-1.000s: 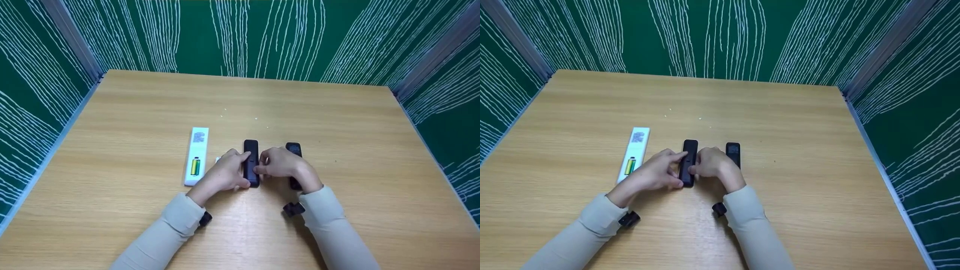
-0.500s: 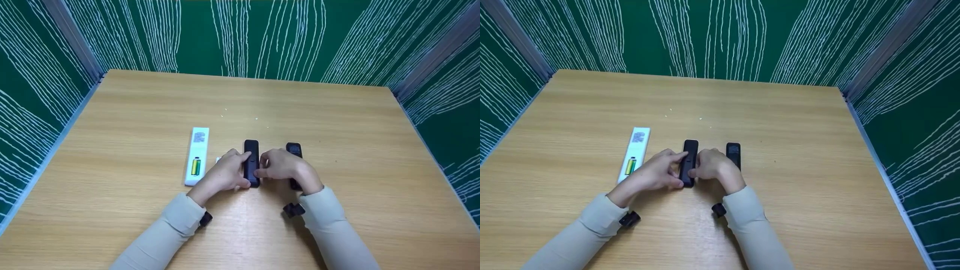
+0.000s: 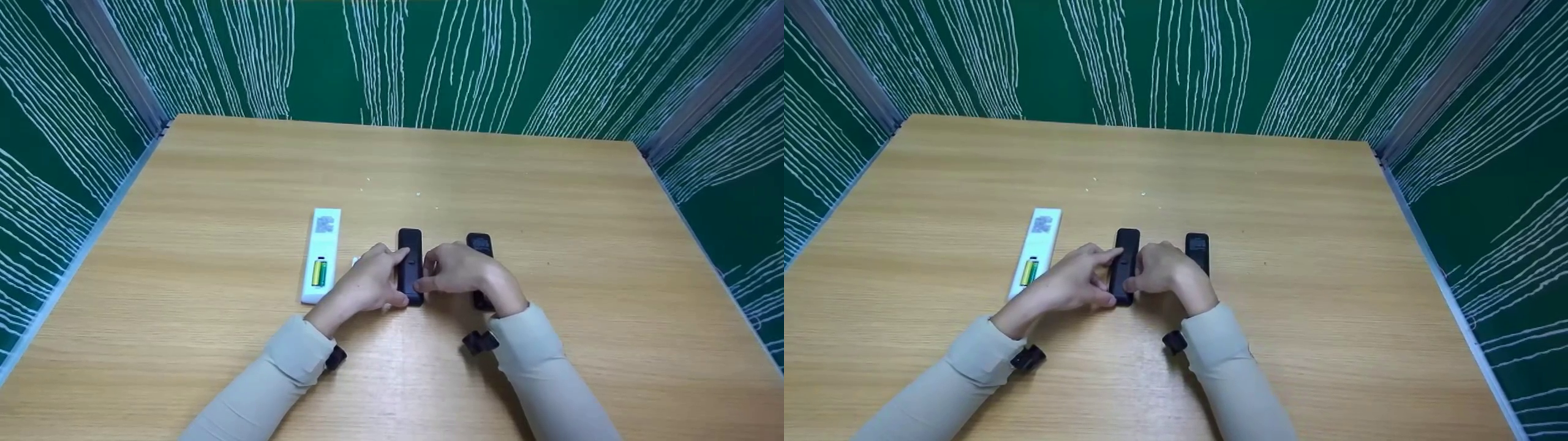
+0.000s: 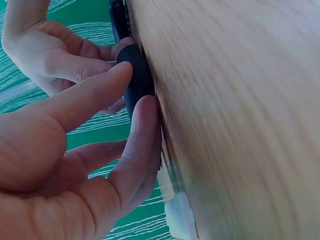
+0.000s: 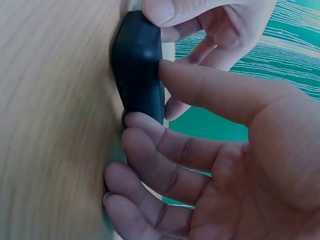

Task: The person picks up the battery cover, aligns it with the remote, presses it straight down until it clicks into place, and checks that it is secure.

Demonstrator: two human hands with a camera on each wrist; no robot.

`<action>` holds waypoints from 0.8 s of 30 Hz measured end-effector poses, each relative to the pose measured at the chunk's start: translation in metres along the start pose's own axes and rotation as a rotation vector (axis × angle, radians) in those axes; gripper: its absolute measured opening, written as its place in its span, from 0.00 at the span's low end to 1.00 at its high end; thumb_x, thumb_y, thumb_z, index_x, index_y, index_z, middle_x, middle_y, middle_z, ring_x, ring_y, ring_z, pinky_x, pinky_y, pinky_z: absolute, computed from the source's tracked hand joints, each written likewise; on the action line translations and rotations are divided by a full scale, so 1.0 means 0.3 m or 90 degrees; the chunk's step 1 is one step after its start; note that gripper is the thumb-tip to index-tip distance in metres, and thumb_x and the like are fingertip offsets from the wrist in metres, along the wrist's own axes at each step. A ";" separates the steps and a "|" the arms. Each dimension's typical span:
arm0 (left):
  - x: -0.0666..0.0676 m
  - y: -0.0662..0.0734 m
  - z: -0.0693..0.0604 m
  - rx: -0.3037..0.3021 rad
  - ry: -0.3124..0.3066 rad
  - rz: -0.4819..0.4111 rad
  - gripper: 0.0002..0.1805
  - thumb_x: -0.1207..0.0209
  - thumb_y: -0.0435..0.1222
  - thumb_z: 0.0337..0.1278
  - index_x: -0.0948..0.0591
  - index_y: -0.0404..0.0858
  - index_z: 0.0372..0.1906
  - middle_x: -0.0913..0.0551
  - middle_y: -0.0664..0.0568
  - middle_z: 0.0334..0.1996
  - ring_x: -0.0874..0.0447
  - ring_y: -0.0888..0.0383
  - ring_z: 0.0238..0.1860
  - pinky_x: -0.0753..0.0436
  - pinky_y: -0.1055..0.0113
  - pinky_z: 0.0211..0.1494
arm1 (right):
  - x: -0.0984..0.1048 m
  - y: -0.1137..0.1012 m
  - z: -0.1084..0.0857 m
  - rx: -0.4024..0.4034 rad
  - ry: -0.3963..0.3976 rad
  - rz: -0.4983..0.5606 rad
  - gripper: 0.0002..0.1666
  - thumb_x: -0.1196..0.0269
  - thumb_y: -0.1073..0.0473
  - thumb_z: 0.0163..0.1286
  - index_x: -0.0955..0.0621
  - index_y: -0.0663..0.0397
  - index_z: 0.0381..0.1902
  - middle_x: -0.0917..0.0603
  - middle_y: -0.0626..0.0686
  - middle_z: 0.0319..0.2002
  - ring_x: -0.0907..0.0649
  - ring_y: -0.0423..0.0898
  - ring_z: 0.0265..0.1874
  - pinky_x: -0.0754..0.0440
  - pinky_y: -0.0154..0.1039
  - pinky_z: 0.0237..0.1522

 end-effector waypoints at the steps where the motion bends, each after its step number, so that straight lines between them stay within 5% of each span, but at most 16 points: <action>1: 0.001 0.000 0.000 -0.002 0.000 0.004 0.55 0.21 0.29 0.48 0.36 0.38 0.82 0.25 0.44 0.58 0.24 0.50 0.50 0.20 0.60 0.61 | 0.000 0.000 0.000 0.000 0.003 0.001 0.16 0.28 0.46 0.70 0.14 0.53 0.37 0.16 0.49 0.28 0.21 0.45 0.29 0.26 0.38 0.34; 24: 0.002 0.002 -0.001 0.008 -0.004 0.013 0.54 0.21 0.29 0.50 0.36 0.39 0.83 0.25 0.44 0.58 0.23 0.49 0.51 0.20 0.62 0.59 | -0.015 0.015 0.024 -0.005 0.062 0.033 0.19 0.38 0.47 0.79 0.13 0.54 0.34 0.12 0.48 0.26 0.19 0.44 0.27 0.24 0.39 0.35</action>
Point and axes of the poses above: each hand's wrist, its own z-axis towards the middle knuckle, its own x-axis out of the back of the hand, y = z × x, the point moved 1 cm from there along z, towards the middle knuckle
